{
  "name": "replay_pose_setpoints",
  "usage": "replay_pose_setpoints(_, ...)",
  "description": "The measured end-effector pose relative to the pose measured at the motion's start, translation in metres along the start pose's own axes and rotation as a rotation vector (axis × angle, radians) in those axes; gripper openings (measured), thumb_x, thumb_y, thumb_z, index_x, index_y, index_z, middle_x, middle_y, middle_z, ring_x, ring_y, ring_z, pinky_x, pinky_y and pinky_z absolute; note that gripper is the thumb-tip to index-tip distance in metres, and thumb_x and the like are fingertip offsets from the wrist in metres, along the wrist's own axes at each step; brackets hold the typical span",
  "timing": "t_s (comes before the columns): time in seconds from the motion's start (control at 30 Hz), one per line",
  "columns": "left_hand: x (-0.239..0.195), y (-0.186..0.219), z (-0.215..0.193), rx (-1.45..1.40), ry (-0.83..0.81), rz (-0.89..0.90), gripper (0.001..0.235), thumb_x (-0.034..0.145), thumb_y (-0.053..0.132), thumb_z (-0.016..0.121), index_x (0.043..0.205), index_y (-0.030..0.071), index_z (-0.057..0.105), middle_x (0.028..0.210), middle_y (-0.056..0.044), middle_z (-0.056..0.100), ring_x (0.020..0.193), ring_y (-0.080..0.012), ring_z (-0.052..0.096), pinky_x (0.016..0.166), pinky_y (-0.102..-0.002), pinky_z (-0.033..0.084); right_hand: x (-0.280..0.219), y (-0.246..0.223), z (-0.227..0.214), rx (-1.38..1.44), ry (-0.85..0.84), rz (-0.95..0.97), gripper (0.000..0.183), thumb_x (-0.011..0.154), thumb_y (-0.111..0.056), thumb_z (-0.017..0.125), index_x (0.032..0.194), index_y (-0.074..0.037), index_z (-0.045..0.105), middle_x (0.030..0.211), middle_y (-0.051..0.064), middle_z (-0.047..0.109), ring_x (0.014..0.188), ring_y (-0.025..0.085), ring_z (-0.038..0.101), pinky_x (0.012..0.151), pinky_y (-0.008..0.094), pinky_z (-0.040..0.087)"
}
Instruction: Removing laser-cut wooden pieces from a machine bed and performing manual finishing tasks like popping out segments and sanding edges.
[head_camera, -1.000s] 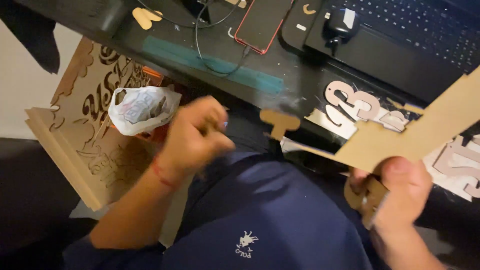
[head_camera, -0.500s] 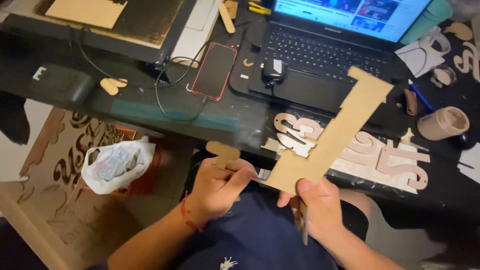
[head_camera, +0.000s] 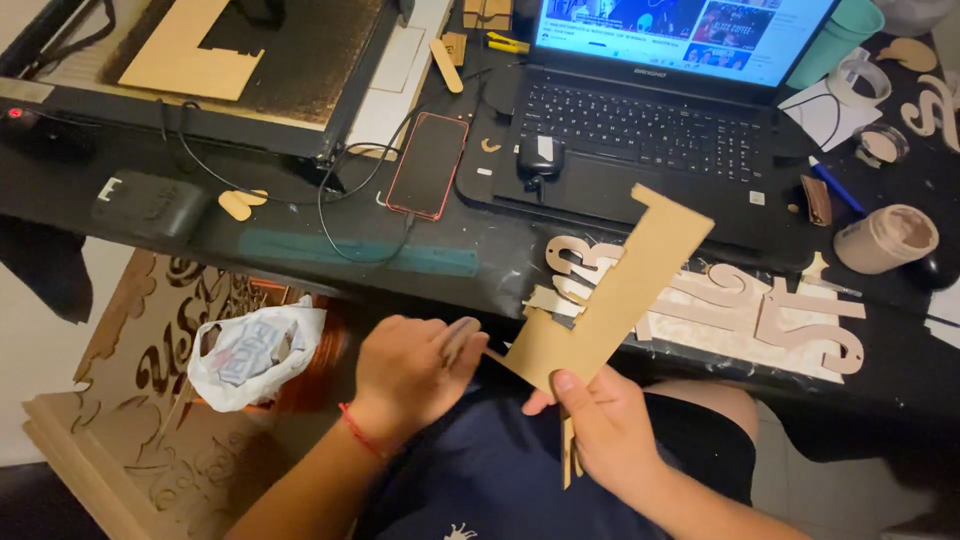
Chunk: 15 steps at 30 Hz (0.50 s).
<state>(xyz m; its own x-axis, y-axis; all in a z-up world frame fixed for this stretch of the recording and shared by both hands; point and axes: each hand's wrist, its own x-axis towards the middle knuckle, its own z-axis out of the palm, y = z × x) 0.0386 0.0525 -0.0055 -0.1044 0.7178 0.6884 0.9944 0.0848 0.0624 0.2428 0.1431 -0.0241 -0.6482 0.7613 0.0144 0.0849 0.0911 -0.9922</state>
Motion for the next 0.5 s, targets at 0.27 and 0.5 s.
replay_pose_setpoints(0.27,-0.040,-0.080,-0.005,0.231,0.336,-0.214,0.051,0.099,0.041,0.053,0.062,0.014,0.032,0.052,0.002,0.031,0.043,-0.0156,0.028,0.045,-0.035,0.023,0.003,0.005,-0.005,0.573,-0.026,0.313,0.043,0.093,-0.035,0.057,0.081,0.005,0.058,0.059,0.027,0.068,0.030,0.015,0.037,0.026,0.025,0.022)
replay_pose_setpoints(0.5,-0.082,-0.095,-0.056,0.076,-0.065,0.090,0.037,0.102,0.055,0.042,0.138,0.049,0.053,0.151,0.001,0.051,0.054,-0.0229,0.050,0.051,-0.038,0.039,0.021,-0.013,-0.015,0.837,-0.732,0.493,0.029,0.096,-0.013,0.053,0.088,0.014,0.058,0.051,0.027,0.058,0.030,0.018,0.042,0.036,0.027,0.027)
